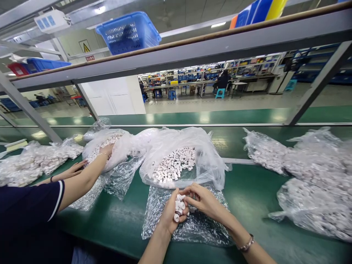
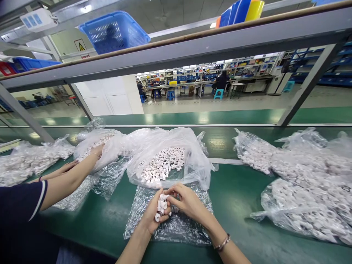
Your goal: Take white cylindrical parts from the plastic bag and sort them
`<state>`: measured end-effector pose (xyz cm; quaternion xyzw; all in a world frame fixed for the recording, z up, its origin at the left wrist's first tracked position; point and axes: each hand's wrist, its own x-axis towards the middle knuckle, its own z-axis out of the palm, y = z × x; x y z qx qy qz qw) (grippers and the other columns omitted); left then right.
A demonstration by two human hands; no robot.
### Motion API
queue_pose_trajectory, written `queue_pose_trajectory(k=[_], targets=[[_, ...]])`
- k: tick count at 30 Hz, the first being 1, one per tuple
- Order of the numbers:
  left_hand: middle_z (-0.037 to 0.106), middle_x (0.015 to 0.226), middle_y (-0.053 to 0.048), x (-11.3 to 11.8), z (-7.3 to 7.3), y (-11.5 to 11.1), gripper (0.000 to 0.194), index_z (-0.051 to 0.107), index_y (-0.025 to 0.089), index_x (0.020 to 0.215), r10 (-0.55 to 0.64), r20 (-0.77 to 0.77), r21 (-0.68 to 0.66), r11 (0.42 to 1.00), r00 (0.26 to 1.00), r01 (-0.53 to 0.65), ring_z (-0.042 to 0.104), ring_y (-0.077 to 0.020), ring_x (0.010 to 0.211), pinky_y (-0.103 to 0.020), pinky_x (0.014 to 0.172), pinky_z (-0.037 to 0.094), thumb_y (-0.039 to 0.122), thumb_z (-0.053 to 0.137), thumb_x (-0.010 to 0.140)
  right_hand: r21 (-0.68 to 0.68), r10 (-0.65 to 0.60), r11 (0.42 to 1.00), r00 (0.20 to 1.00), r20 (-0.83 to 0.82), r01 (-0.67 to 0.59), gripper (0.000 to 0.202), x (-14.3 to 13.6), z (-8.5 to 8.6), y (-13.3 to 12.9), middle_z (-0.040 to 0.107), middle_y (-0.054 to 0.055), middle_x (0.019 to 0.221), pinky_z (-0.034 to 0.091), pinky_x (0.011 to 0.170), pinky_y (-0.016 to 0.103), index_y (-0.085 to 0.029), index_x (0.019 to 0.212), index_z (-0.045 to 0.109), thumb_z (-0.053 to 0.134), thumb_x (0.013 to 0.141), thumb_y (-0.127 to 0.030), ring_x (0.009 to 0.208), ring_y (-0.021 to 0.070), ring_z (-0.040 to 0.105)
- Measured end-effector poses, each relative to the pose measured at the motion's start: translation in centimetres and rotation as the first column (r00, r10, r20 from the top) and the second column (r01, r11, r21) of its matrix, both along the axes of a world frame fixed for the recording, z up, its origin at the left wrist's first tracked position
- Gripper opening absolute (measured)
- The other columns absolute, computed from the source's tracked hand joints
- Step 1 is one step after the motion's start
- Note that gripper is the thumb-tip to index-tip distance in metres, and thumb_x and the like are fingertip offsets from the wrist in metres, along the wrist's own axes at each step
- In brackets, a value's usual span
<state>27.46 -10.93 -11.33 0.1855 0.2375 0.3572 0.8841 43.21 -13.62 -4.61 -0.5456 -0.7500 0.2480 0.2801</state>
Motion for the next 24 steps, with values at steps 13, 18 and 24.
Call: queue_pose_trajectory(k=[13, 18, 24], targets=[[0.053, 0.065, 0.003, -0.2, 0.3, -0.5, 0.041, 0.059, 0.012, 0.101, 0.064, -0.014, 0.079, 0.995, 0.998, -0.063, 0.041, -0.0048, 0.041, -0.013, 0.029, 0.02, 0.05, 0.063, 0.087, -0.039, -0.105, 0.994, 0.989, -0.103, 0.102, 0.024, 2.1, -0.9, 1.1, 0.062, 0.001, 0.078, 0.039, 0.06, 0.028, -0.019, 0.088, 0.066, 0.057, 0.093, -0.041, 0.068, 0.0166, 0.053], [0.049, 0.062, 0.004, -0.7, 0.2, -0.2, 0.038, 0.059, 0.012, 0.098, 0.156, -0.009, 0.049, 0.987, 0.988, -0.156, 0.039, -0.0047, 0.042, -0.013, 0.029, 0.021, 0.049, 0.061, 0.089, -0.054, -0.164, 0.984, 0.981, 0.105, 0.171, 0.018, 2.7, -2.2, 1.4, 0.062, 0.0, 0.078, 0.036, 0.06, 0.028, -0.021, 0.086, 0.064, 0.058, 0.09, -0.037, 0.069, 0.0177, 0.055], [0.05, 0.063, 0.004, -0.3, 0.3, -0.6, 0.045, 0.06, 0.013, 0.1, 0.132, -0.066, 0.103, 0.987, 0.989, -0.125, 0.042, -0.0056, 0.042, -0.014, 0.029, 0.023, 0.055, 0.062, 0.087, -0.005, -0.148, 0.989, 0.989, 0.016, 0.148, 0.02, 0.8, -0.8, 0.5, 0.061, -0.001, 0.078, 0.036, 0.06, 0.028, -0.022, 0.088, 0.061, 0.054, 0.096, -0.039, 0.067, 0.0166, 0.052]])
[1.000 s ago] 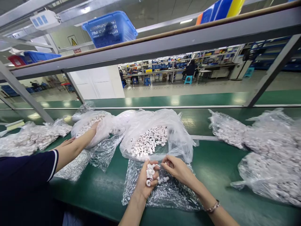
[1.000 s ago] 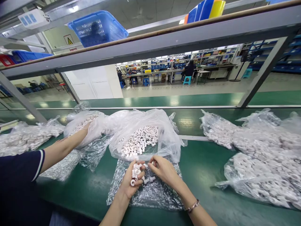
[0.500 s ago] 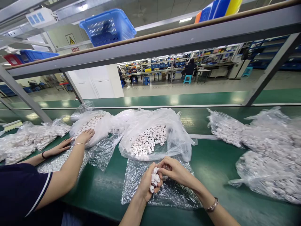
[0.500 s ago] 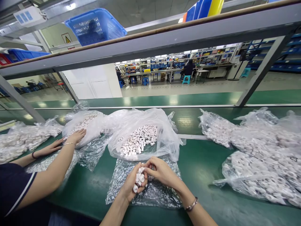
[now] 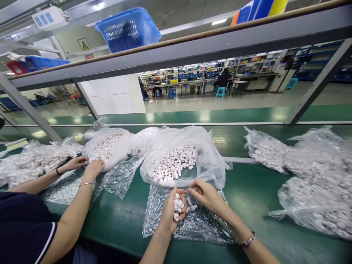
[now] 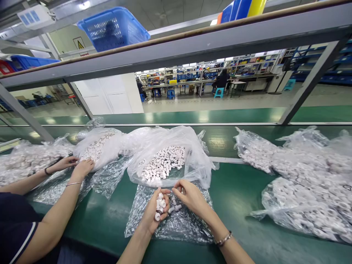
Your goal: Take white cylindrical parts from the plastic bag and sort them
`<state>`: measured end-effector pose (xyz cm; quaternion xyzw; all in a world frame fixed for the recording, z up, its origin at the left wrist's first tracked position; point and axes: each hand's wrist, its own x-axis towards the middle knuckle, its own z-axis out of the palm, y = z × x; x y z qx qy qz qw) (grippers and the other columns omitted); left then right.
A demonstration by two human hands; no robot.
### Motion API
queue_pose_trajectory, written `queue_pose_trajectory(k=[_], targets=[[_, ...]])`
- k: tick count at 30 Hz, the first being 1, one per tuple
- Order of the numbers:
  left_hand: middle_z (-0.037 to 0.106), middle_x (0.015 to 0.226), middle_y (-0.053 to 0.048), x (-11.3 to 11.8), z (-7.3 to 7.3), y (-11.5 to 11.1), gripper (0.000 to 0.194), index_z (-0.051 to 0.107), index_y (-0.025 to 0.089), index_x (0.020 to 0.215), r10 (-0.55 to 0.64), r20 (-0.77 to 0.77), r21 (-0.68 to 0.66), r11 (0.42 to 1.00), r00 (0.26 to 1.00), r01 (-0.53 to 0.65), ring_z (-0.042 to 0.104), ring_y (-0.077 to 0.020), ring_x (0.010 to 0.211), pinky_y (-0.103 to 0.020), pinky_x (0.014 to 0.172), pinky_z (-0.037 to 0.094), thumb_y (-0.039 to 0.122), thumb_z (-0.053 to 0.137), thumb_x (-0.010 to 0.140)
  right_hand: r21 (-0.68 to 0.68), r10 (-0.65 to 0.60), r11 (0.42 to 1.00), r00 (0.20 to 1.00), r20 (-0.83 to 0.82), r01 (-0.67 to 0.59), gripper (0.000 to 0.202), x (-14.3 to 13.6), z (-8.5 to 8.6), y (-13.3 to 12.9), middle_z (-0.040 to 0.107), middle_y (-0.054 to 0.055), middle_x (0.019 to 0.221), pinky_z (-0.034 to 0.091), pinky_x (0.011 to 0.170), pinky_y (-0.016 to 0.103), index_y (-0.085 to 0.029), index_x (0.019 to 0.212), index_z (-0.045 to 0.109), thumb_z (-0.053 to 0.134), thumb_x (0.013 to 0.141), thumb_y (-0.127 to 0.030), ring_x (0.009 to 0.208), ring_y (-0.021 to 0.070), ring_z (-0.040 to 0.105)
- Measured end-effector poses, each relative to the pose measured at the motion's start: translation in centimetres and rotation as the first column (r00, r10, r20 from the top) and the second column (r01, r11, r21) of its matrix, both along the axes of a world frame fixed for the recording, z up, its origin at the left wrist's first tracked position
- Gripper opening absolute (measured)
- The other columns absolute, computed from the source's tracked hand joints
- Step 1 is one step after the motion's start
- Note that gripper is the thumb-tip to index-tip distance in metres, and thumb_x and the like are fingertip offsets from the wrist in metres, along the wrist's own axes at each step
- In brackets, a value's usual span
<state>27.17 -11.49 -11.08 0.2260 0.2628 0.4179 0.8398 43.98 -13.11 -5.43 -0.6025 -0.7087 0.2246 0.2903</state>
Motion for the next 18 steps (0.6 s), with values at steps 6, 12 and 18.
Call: queue_pose_trajectory(k=[6, 12, 18], targets=[[0.049, 0.051, 0.003, 1.0, 0.3, -0.9, 0.05, 0.059, 0.014, 0.092, -0.029, -0.268, 0.057, 0.997, 0.963, 0.046, 0.046, -0.0094, 0.039, -0.015, 0.028, 0.027, 0.064, 0.06, 0.084, -0.041, 0.16, 0.985, 0.981, -0.107, -0.165, 0.022, -1.5, 0.5, -0.8, 0.057, -0.002, 0.076, 0.034, 0.057, 0.026, -0.022, 0.088, 0.061, 0.062, 0.093, -0.043, 0.066, 0.0159, 0.049], [0.053, 0.06, 0.001, 0.9, 0.2, -0.8, 0.049, 0.059, 0.013, 0.083, -0.017, -0.145, 0.062, 0.998, 0.989, 0.026, 0.044, -0.0075, 0.04, -0.015, 0.027, 0.025, 0.062, 0.057, 0.087, -0.046, 0.131, 0.989, 0.977, -0.169, -0.141, 0.024, -0.6, 0.2, -0.3, 0.06, 0.0, 0.077, 0.036, 0.059, 0.027, -0.02, 0.089, 0.061, 0.054, 0.097, -0.041, 0.067, 0.0165, 0.051], [0.049, 0.061, 0.003, -0.2, -0.4, 0.4, 0.031, 0.061, 0.01, 0.095, 0.067, 0.113, -0.085, 0.995, 0.991, -0.057, 0.043, -0.0059, 0.042, -0.013, 0.029, 0.024, 0.039, 0.049, 0.098, -0.062, 0.021, 0.998, 1.0, -0.006, -0.021, 0.024, 0.7, -0.9, 0.7, 0.061, 0.0, 0.075, 0.035, 0.058, 0.027, -0.019, 0.086, 0.061, 0.053, 0.096, -0.041, 0.066, 0.017, 0.053]])
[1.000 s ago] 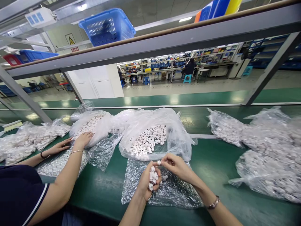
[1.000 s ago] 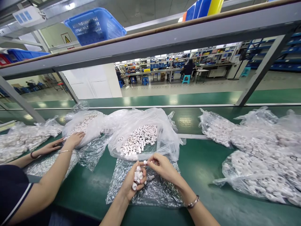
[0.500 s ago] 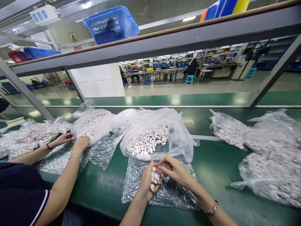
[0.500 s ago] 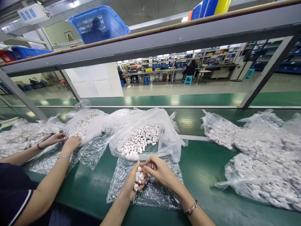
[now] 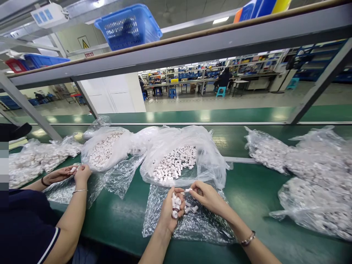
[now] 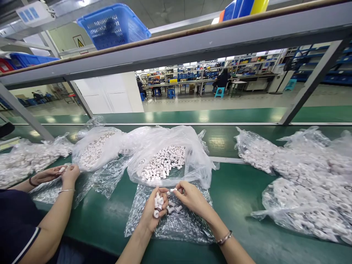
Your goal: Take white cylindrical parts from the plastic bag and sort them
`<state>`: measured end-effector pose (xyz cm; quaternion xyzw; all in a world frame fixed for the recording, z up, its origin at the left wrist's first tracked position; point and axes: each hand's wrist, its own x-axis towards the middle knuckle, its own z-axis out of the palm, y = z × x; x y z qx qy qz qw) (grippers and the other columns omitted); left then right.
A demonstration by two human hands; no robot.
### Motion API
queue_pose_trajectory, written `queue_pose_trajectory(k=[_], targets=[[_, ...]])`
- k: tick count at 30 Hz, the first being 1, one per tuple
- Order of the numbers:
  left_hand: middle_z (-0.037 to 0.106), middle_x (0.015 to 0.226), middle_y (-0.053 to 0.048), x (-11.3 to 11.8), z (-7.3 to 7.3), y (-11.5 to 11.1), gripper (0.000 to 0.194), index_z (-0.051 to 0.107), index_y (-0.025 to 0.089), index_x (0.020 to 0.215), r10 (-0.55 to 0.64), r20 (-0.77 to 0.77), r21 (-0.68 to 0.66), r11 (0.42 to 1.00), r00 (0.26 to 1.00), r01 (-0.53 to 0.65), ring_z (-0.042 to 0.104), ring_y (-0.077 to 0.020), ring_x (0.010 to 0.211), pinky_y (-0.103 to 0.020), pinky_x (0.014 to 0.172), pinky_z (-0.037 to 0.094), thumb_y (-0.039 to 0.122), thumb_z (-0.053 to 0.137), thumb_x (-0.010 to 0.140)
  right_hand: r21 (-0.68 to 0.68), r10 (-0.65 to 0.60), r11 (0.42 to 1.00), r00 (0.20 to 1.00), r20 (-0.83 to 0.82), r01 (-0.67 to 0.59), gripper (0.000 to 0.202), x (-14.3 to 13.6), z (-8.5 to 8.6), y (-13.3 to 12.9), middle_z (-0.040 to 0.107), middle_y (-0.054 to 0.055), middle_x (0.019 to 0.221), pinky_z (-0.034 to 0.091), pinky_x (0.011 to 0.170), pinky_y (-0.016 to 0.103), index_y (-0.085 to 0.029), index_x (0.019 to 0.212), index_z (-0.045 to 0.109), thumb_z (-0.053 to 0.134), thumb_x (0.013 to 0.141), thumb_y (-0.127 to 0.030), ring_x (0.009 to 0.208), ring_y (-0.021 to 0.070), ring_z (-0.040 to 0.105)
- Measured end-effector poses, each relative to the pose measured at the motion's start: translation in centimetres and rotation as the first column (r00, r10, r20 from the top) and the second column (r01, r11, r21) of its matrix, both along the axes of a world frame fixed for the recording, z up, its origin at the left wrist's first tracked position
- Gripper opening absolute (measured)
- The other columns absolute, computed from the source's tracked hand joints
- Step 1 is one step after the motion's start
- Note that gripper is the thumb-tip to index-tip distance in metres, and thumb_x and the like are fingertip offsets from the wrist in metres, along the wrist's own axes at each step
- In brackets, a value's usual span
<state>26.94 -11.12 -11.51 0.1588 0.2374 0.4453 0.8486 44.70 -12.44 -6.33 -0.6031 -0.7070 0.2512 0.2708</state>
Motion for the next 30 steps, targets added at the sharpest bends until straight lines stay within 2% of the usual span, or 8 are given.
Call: queue_pose_trajectory(k=[4, 7, 9, 14, 19, 23, 28, 30], targets=[[0.046, 0.062, 0.002, -0.5, -0.1, 0.6, 0.035, 0.059, 0.007, 0.092, -0.001, 0.26, -0.162, 0.986, 0.966, 0.045, 0.043, -0.0057, 0.044, -0.012, 0.029, 0.025, 0.033, 0.039, 0.103, 0.017, -0.061, 0.998, 0.995, 0.08, 0.06, 0.02, 0.0, -0.5, 0.1, 0.063, 0.0, 0.079, 0.036, 0.06, 0.028, -0.021, 0.095, 0.061, 0.055, 0.094, -0.04, 0.068, 0.0177, 0.056], [0.044, 0.066, 0.002, -1.0, 0.3, 1.0, 0.038, 0.056, 0.008, 0.091, 0.032, 0.337, -0.22, 0.974, 0.941, 0.046, 0.044, -0.0042, 0.047, -0.011, 0.032, 0.028, 0.033, 0.031, 0.105, 0.036, -0.09, 0.996, 0.991, 0.094, 0.086, 0.019, -0.3, -0.2, -0.1, 0.063, -0.001, 0.081, 0.037, 0.061, 0.028, -0.022, 0.103, 0.06, 0.057, 0.093, -0.037, 0.065, 0.0172, 0.055], [0.045, 0.068, 0.002, -1.2, 0.7, 1.2, 0.036, 0.054, 0.009, 0.093, 0.074, 0.375, -0.246, 0.969, 0.924, 0.022, 0.045, -0.0037, 0.049, -0.01, 0.034, 0.032, 0.032, 0.029, 0.105, 0.064, -0.052, 0.997, 0.997, 0.056, 0.048, 0.018, -0.6, 0.1, -0.3, 0.062, -0.001, 0.081, 0.036, 0.061, 0.028, -0.022, 0.102, 0.059, 0.055, 0.094, -0.037, 0.065, 0.0167, 0.054], [0.044, 0.069, 0.002, -0.7, 1.5, 1.2, 0.031, 0.053, 0.011, 0.09, 0.135, 0.414, -0.297, 0.955, 0.9, -0.006, 0.045, -0.0043, 0.05, -0.01, 0.034, 0.032, 0.029, 0.033, 0.104, 0.081, 0.076, 0.994, 0.994, -0.076, -0.07, 0.018, -2.1, 0.0, -1.0, 0.059, -0.002, 0.074, 0.033, 0.057, 0.026, -0.022, 0.093, 0.061, 0.058, 0.096, -0.04, 0.062, 0.015, 0.048], [0.045, 0.067, 0.001, 0.2, 1.4, 1.1, 0.03, 0.056, 0.011, 0.087, 0.115, 0.394, -0.313, 0.95, 0.912, 0.016, 0.046, -0.0052, 0.049, -0.01, 0.033, 0.031, 0.029, 0.038, 0.103, 0.043, 0.08, 0.996, 0.986, -0.145, -0.075, 0.024, -3.0, -0.4, -1.3, 0.06, -0.002, 0.072, 0.031, 0.056, 0.025, -0.021, 0.082, 0.061, 0.058, 0.096, -0.041, 0.061, 0.0146, 0.048], [0.05, 0.068, 0.0, -0.1, 1.6, 1.1, 0.029, 0.057, 0.012, 0.086, 0.113, 0.409, -0.358, 0.933, 0.905, 0.046, 0.054, -0.0082, 0.053, -0.011, 0.036, 0.038, 0.031, 0.041, 0.102, 0.01, 0.088, 0.996, 0.974, -0.207, -0.088, 0.025, -3.0, 0.0, -1.3, 0.058, -0.002, 0.07, 0.031, 0.055, 0.025, -0.02, 0.078, 0.058, 0.059, 0.095, -0.039, 0.061, 0.0142, 0.047], [0.058, 0.071, -0.004, -0.6, 1.7, 1.1, 0.032, 0.061, 0.011, 0.09, 0.1, 0.49, -0.448, 0.881, 0.866, 0.152, 0.061, -0.0093, 0.058, -0.012, 0.042, 0.047, 0.033, 0.042, 0.102, -0.016, 0.104, 0.993, 0.956, -0.274, -0.113, 0.028, -2.7, 0.2, -1.0, 0.057, -0.002, 0.071, 0.032, 0.055, 0.025, -0.019, 0.081, 0.059, 0.056, 0.096, -0.043, 0.062, 0.0142, 0.049], [0.061, 0.072, -0.004, -0.7, 1.5, 1.1, 0.03, 0.063, 0.011, 0.089, 0.129, 0.494, -0.465, 0.875, 0.86, 0.136, 0.065, -0.0106, 0.063, -0.014, 0.046, 0.052, 0.03, 0.044, 0.101, -0.016, 0.109, 0.993, 0.952, -0.287, -0.119, 0.029, -2.5, 0.1, -0.9, 0.058, -0.001, 0.073, 0.034, 0.056, 0.025, -0.019, 0.083, 0.059, 0.054, 0.097, -0.044, 0.064, 0.0144, 0.05]])
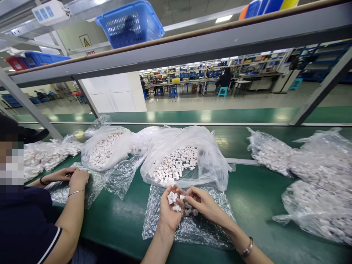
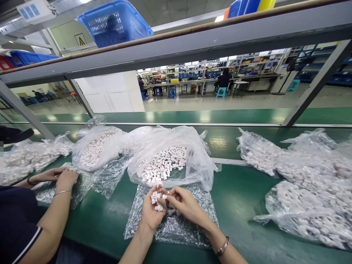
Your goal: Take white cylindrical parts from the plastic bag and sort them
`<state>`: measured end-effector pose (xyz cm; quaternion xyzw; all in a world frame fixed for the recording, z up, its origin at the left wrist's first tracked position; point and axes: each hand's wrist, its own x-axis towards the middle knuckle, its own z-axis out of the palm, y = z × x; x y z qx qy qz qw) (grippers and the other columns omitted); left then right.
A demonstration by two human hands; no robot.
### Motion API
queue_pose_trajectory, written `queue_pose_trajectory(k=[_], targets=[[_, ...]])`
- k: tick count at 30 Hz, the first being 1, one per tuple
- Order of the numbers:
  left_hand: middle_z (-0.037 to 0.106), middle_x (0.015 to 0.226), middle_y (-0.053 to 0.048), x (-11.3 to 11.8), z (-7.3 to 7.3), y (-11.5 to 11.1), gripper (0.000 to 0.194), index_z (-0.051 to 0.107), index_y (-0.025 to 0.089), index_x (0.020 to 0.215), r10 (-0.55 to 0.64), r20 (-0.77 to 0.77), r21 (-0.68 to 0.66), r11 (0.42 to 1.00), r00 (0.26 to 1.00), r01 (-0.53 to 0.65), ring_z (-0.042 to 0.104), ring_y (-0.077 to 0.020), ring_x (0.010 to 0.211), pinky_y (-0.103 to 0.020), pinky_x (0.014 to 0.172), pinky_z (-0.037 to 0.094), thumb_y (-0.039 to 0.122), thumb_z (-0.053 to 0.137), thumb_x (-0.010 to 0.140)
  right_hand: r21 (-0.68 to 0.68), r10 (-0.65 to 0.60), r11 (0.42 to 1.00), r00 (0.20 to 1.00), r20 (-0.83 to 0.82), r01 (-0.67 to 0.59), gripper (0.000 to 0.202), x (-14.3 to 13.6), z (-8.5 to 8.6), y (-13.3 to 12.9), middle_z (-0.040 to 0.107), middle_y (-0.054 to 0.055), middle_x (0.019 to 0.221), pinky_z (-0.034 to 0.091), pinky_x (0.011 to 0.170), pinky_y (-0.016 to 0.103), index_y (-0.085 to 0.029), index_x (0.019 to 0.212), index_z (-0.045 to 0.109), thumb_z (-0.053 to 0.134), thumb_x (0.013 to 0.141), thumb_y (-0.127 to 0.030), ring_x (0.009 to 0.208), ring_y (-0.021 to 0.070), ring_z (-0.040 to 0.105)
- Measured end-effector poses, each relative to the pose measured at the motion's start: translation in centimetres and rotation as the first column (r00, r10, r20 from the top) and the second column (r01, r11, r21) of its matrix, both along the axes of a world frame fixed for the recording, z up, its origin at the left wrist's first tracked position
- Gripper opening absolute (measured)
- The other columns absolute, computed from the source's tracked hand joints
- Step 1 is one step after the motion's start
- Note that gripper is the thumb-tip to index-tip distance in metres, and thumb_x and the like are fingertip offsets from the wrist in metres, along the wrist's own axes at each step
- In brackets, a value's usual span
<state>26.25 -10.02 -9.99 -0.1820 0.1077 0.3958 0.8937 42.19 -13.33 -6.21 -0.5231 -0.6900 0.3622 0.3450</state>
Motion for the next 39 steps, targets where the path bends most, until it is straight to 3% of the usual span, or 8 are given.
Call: queue_pose_trajectory(k=[5, 11, 17, 24, 28, 32, 36, 39], targets=[[0.066, 0.078, -0.008, -0.5, -0.4, 0.4, 0.028, 0.066, 0.009, 0.087, 0.133, -0.01, -0.064, 0.989, 0.991, -0.134, 0.07, -0.0153, 0.077, -0.019, 0.058, 0.059, 0.024, 0.045, 0.1, 0.066, -0.065, 0.996, 0.979, 0.194, 0.053, 0.021, 1.2, -0.2, 0.2, 0.06, -0.002, 0.074, 0.035, 0.059, 0.026, -0.02, 0.084, 0.059, 0.052, 0.097, -0.036, 0.066, 0.0155, 0.053], [0.069, 0.082, -0.008, -0.4, -0.4, 0.4, 0.02, 0.066, 0.008, 0.091, 0.212, -0.123, -0.07, 0.973, 0.97, -0.221, 0.071, -0.0173, 0.079, -0.025, 0.068, 0.062, 0.02, 0.052, 0.097, 0.136, -0.173, 0.983, 0.853, 0.492, 0.121, 0.009, 1.9, -0.3, 0.4, 0.062, -0.002, 0.078, 0.034, 0.061, 0.027, -0.022, 0.087, 0.058, 0.057, 0.092, -0.028, 0.068, 0.0171, 0.057], [0.07, 0.088, -0.01, 0.3, 0.0, 0.0, 0.017, 0.066, 0.007, 0.092, 0.221, -0.19, -0.029, 0.973, 0.956, -0.231, 0.071, -0.0255, 0.094, -0.037, 0.084, 0.061, 0.019, 0.053, 0.095, 0.215, -0.098, 0.977, 0.92, 0.379, 0.015, 0.008, 0.1, -0.2, -0.4, 0.062, -0.002, 0.081, 0.037, 0.061, 0.026, -0.023, 0.091, 0.058, 0.058, 0.095, -0.03, 0.066, 0.0148, 0.057], [0.071, 0.093, -0.012, 0.8, -0.1, -0.2, 0.016, 0.067, 0.01, 0.088, 0.184, -0.194, 0.03, 0.983, 0.964, -0.182, 0.072, -0.0245, 0.092, -0.036, 0.081, 0.061, 0.023, 0.058, 0.092, 0.2, 0.069, 0.97, 0.94, 0.334, -0.142, 0.015, -1.5, -0.8, -1.0, 0.063, -0.001, 0.089, 0.04, 0.065, 0.026, -0.022, 0.094, 0.059, 0.07, 0.086, -0.023, 0.074, 0.0156, 0.059], [0.071, 0.089, -0.011, 0.3, -0.1, 0.1, 0.018, 0.067, 0.009, 0.091, 0.24, -0.17, 0.009, 0.97, 0.956, -0.242, 0.071, -0.0254, 0.098, -0.038, 0.087, 0.06, 0.02, 0.054, 0.095, 0.169, -0.001, 0.984, 0.957, 0.289, -0.05, 0.009, -0.3, -0.1, -0.7, 0.059, -0.003, 0.076, 0.036, 0.058, 0.026, -0.023, 0.094, 0.058, 0.062, 0.093, -0.031, 0.063, 0.0147, 0.051], [0.07, 0.087, -0.01, -0.1, 0.2, 0.2, 0.02, 0.066, 0.008, 0.093, 0.31, -0.18, 0.011, 0.95, 0.933, -0.313, 0.071, -0.0249, 0.099, -0.039, 0.089, 0.06, 0.017, 0.049, 0.097, 0.174, -0.117, 0.983, 0.908, 0.401, 0.05, 0.011, 1.4, -0.1, 0.0, 0.06, -0.001, 0.08, 0.038, 0.06, 0.028, -0.023, 0.094, 0.056, 0.055, 0.095, -0.035, 0.066, 0.017, 0.055], [0.07, 0.092, -0.012, 0.0, 0.3, 0.0, 0.019, 0.065, 0.007, 0.097, 0.307, -0.17, 0.017, 0.951, 0.936, -0.309, 0.069, -0.0272, 0.106, -0.042, 0.093, 0.059, 0.018, 0.05, 0.097, 0.214, -0.188, 0.973, 0.838, 0.513, 0.088, 0.008, 1.8, -0.7, 0.4, 0.06, -0.001, 0.083, 0.039, 0.062, 0.03, -0.023, 0.098, 0.056, 0.053, 0.093, -0.03, 0.069, 0.0188, 0.06], [0.07, 0.106, -0.016, 0.1, 0.3, -0.1, 0.023, 0.064, 0.006, 0.106, 0.294, -0.134, 0.05, 0.956, 0.946, -0.289, 0.063, -0.0302, 0.117, -0.046, 0.099, 0.055, 0.019, 0.047, 0.098, 0.25, -0.204, 0.964, 0.86, 0.467, 0.093, 0.012, 1.3, -0.7, 0.3, 0.06, -0.001, 0.082, 0.039, 0.062, 0.029, -0.023, 0.104, 0.056, 0.052, 0.096, -0.032, 0.069, 0.0182, 0.06]])
